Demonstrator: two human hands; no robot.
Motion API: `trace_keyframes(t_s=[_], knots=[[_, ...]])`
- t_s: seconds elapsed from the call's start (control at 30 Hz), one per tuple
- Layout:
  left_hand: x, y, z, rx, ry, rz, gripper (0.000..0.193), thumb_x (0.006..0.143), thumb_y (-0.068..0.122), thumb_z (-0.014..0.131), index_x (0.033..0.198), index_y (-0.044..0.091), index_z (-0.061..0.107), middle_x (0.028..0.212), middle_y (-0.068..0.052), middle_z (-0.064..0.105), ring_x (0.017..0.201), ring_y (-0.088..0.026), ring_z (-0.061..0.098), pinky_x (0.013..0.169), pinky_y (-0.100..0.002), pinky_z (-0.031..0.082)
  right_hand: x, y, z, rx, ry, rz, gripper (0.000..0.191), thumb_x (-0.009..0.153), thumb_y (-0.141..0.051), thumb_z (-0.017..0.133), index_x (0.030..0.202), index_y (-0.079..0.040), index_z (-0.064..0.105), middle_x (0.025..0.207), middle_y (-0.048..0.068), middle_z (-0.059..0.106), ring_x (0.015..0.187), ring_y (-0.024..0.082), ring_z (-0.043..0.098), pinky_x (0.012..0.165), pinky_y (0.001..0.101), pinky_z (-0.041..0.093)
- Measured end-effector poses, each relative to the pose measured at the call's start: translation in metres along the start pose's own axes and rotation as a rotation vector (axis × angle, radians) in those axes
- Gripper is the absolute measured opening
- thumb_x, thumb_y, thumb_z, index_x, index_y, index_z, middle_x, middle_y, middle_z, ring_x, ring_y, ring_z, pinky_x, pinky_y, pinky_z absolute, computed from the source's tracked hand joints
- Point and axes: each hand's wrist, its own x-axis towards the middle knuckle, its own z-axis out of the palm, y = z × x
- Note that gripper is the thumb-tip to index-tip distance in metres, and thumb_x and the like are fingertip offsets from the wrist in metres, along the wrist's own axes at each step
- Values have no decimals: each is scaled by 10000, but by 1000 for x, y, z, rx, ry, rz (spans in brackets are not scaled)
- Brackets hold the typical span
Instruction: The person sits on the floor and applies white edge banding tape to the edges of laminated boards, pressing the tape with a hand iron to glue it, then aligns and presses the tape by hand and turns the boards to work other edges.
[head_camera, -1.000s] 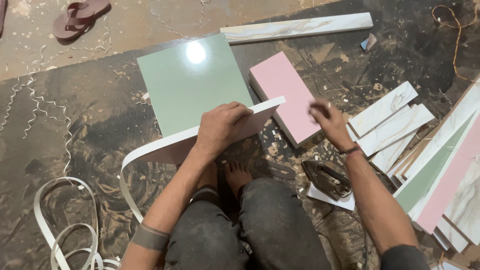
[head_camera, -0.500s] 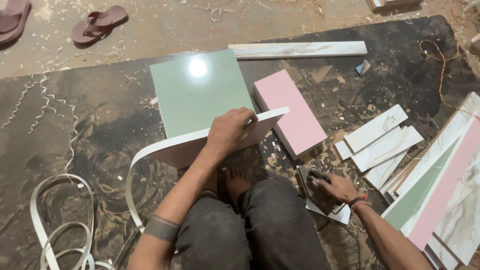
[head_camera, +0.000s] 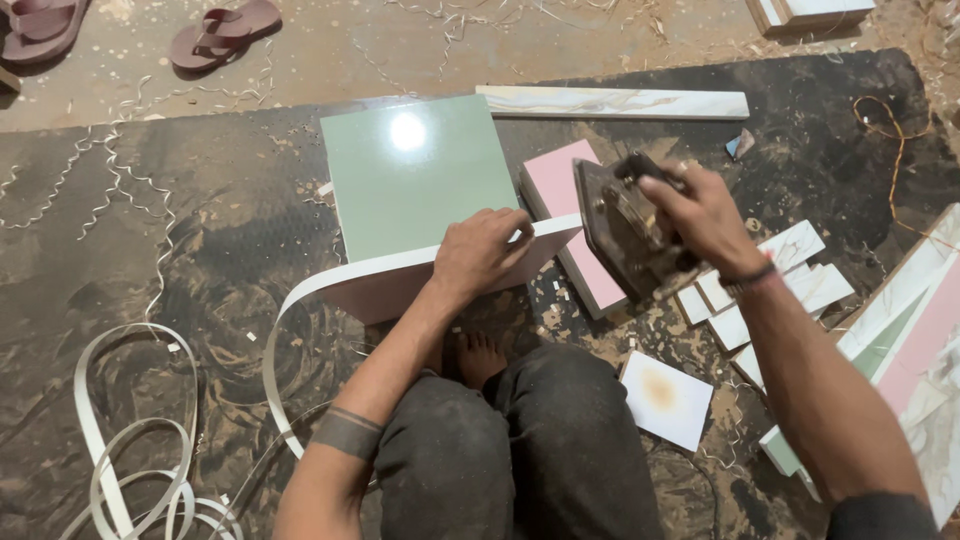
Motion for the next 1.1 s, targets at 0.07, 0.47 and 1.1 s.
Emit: trace_keyframes(t_s=[0.07, 0.47, 1.1], knots=[[1, -1, 1, -10, -16, -6, 143, 946, 282, 658, 955, 139, 668, 877, -50, 700, 869, -283, 684, 706, -457, 537, 14, -11, 4, -58, -15, 38, 388, 972, -361, 635, 1174, -35, 692, 641, -45, 508, 535, 80, 459, 472, 284, 355], [0, -6, 5, -66, -20, -140, 158, 921, 288, 692, 988, 145, 684, 865, -63, 720, 862, -302, 691, 710, -469, 519, 26, -50, 44, -380, -48, -21, 494, 965, -461, 606, 1260, -75, 697, 734, 96, 659, 644, 184, 643, 621, 365, 499], [-74, -53, -76, 6, 97, 40, 77, 922, 147, 714, 993, 127, 693, 1022, -28, 753, 913, -266, 725, 780, -384, 570, 35, -57, 65, -442, -66, -174, 527, 986, -516, 608, 1225, -61, 720, 922, 227, 718, 825, 355, 698, 734, 468, 530]])
